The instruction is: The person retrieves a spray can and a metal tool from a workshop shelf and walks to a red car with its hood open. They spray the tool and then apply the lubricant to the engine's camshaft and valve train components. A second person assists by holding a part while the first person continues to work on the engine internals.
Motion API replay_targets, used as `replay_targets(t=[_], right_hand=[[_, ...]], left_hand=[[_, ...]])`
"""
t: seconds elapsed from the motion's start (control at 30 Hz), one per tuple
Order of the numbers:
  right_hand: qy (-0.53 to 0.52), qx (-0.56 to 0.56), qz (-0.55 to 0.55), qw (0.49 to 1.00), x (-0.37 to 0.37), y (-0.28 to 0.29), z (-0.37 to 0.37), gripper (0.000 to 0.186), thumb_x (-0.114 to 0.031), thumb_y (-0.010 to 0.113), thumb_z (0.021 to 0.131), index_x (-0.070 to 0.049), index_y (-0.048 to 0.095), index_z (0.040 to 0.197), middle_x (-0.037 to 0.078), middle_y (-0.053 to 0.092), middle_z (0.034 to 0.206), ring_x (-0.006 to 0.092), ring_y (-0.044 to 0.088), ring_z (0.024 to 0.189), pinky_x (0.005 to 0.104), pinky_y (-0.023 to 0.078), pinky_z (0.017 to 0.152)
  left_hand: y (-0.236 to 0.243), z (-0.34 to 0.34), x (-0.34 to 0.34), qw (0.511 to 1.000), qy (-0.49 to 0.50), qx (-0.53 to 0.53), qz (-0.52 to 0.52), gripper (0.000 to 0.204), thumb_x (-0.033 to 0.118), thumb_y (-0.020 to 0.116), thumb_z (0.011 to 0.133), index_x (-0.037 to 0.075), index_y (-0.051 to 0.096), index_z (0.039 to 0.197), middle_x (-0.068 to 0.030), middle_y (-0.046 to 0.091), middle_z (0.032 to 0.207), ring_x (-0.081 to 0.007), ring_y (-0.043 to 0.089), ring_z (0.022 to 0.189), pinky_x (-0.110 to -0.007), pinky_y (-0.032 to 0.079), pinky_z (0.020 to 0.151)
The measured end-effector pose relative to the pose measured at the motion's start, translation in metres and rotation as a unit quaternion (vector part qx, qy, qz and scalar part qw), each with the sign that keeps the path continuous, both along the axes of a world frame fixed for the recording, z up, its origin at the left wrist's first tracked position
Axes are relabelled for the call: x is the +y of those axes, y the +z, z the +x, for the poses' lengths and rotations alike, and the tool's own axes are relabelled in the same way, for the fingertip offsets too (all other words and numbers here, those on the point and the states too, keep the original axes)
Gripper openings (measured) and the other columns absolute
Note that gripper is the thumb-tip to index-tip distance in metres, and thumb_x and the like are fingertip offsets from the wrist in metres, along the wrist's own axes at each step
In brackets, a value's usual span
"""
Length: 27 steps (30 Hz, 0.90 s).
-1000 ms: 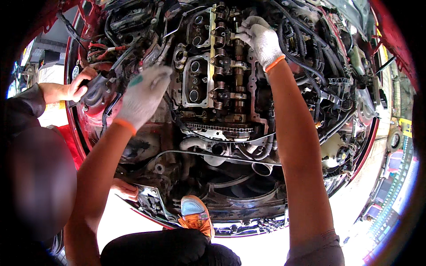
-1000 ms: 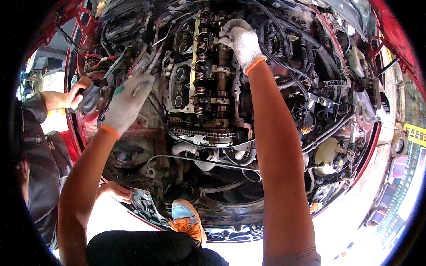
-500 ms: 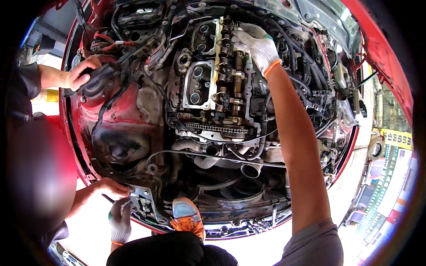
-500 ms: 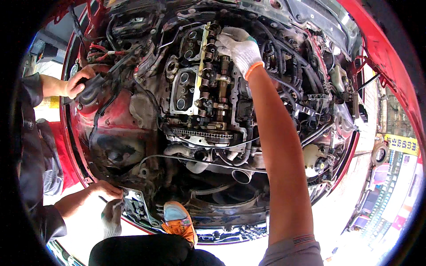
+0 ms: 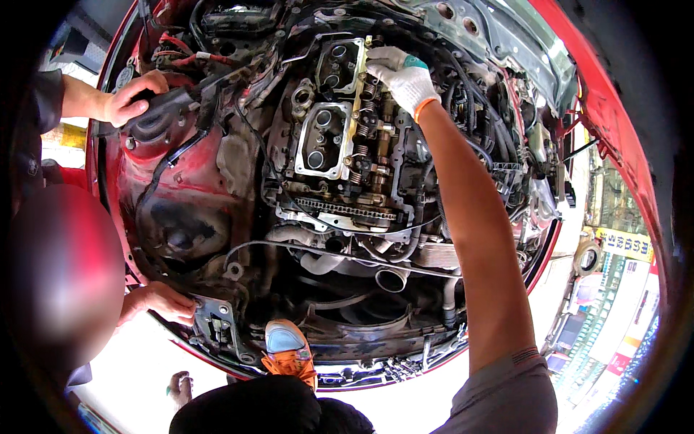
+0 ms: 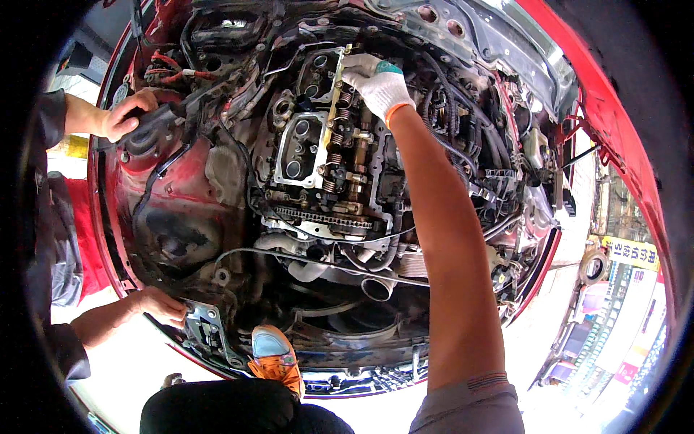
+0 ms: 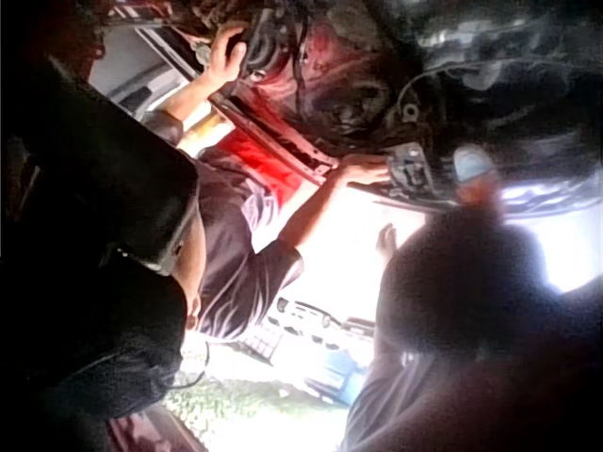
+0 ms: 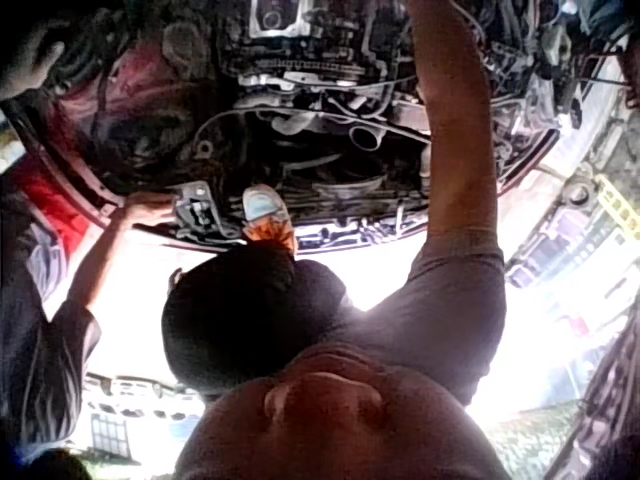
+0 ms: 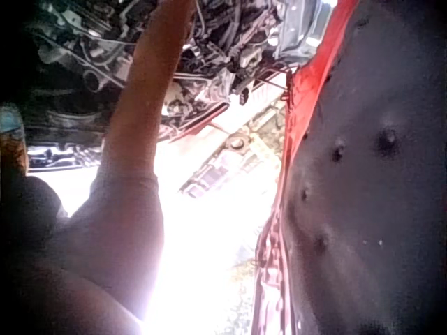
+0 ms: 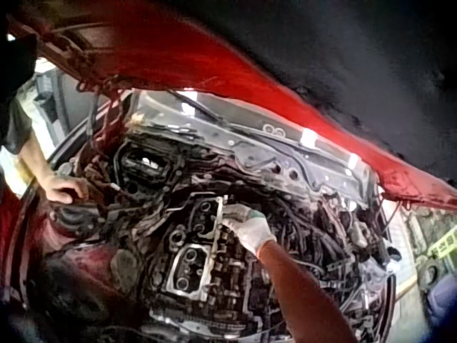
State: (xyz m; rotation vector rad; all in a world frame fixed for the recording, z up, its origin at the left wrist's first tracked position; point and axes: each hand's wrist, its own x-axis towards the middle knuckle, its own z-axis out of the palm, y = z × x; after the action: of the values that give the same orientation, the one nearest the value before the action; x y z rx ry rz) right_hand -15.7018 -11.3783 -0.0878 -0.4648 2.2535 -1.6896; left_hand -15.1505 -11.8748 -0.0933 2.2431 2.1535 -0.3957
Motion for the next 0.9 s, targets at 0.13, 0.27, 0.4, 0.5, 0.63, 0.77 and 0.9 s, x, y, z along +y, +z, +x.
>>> replay_targets(t=[0.13,0.27,0.4,0.5,0.63,0.77,0.9], right_hand=[[-0.006,0.035,0.074,0.997,-0.010,0.010,0.010,0.024,-0.007,0.070,0.096,-0.004,0.071,0.120,0.007,0.077,0.114,0.0163,0.071,0.104,0.0287,0.054,0.090],[0.014,0.120,0.188,0.975,-0.009,0.012,0.011,0.026,-0.015,0.071,0.097,-0.009,0.072,0.121,0.008,0.076,0.117,0.0202,0.072,0.106,0.0317,0.055,0.092],[0.058,0.244,0.302,0.920,-0.009,0.023,0.010,0.027,-0.022,0.070,0.096,-0.013,0.073,0.122,0.008,0.075,0.121,0.0282,0.071,0.110,0.0350,0.055,0.094],[0.098,0.278,0.283,0.913,-0.002,0.020,0.003,0.028,-0.024,0.070,0.096,-0.014,0.072,0.121,0.009,0.074,0.121,0.0312,0.069,0.111,0.0373,0.054,0.094],[0.080,0.362,0.298,0.880,-0.005,0.025,0.000,0.027,-0.017,0.075,0.092,-0.007,0.071,0.116,0.009,0.073,0.113,0.0308,0.068,0.110,0.0368,0.053,0.099],[0.143,0.272,0.342,0.888,-0.005,0.038,-0.005,0.023,-0.017,0.075,0.092,-0.008,0.071,0.113,0.010,0.071,0.111,0.0336,0.066,0.110,0.0385,0.053,0.095],[0.206,0.336,0.404,0.826,-0.015,0.044,-0.008,0.019,-0.018,0.071,0.094,-0.010,0.071,0.111,0.011,0.072,0.112,0.0341,0.067,0.106,0.0399,0.054,0.091]], left_hand=[[-0.025,-0.061,-0.004,0.985,-0.170,0.013,0.036,0.005,0.012,0.058,0.093,0.008,0.054,0.093,-0.0055,0.051,0.101,-0.0185,0.054,0.094,-0.032,0.047,0.089],[-0.038,-0.088,-0.005,0.964,-0.260,0.022,0.044,0.008,0.014,0.059,0.092,0.011,0.051,0.089,-0.0033,0.046,0.101,-0.0175,0.051,0.094,-0.032,0.046,0.090],[-0.044,-0.087,-0.006,0.952,-0.300,0.055,0.033,0.010,0.013,0.059,0.090,0.012,0.050,0.087,-0.0023,0.043,0.100,-0.0173,0.050,0.094,-0.032,0.045,0.090],[-0.044,-0.089,-0.006,0.949,-0.310,0.054,0.017,0.007,0.011,0.058,0.090,0.011,0.051,0.089,-0.0028,0.044,0.101,-0.0182,0.050,0.095,-0.033,0.046,0.090],[-0.049,-0.077,-0.011,0.971,-0.234,-0.007,0.047,0.007,0.007,0.061,0.090,0.009,0.055,0.094,-0.0049,0.050,0.105,-0.0206,0.055,0.103,-0.034,0.052,0.095],[-0.058,-0.067,-0.019,0.982,-0.151,-0.076,0.088,0.008,0.009,0.061,0.089,0.009,0.057,0.096,-0.0054,0.054,0.106,-0.0217,0.058,0.106,-0.034,0.054,0.099],[-0.055,-0.064,-0.020,0.980,-0.101,-0.128,0.116,0.011,0.015,0.061,0.087,0.010,0.058,0.096,-0.0052,0.056,0.105,-0.0223,0.060,0.107,-0.034,0.055,0.102]])
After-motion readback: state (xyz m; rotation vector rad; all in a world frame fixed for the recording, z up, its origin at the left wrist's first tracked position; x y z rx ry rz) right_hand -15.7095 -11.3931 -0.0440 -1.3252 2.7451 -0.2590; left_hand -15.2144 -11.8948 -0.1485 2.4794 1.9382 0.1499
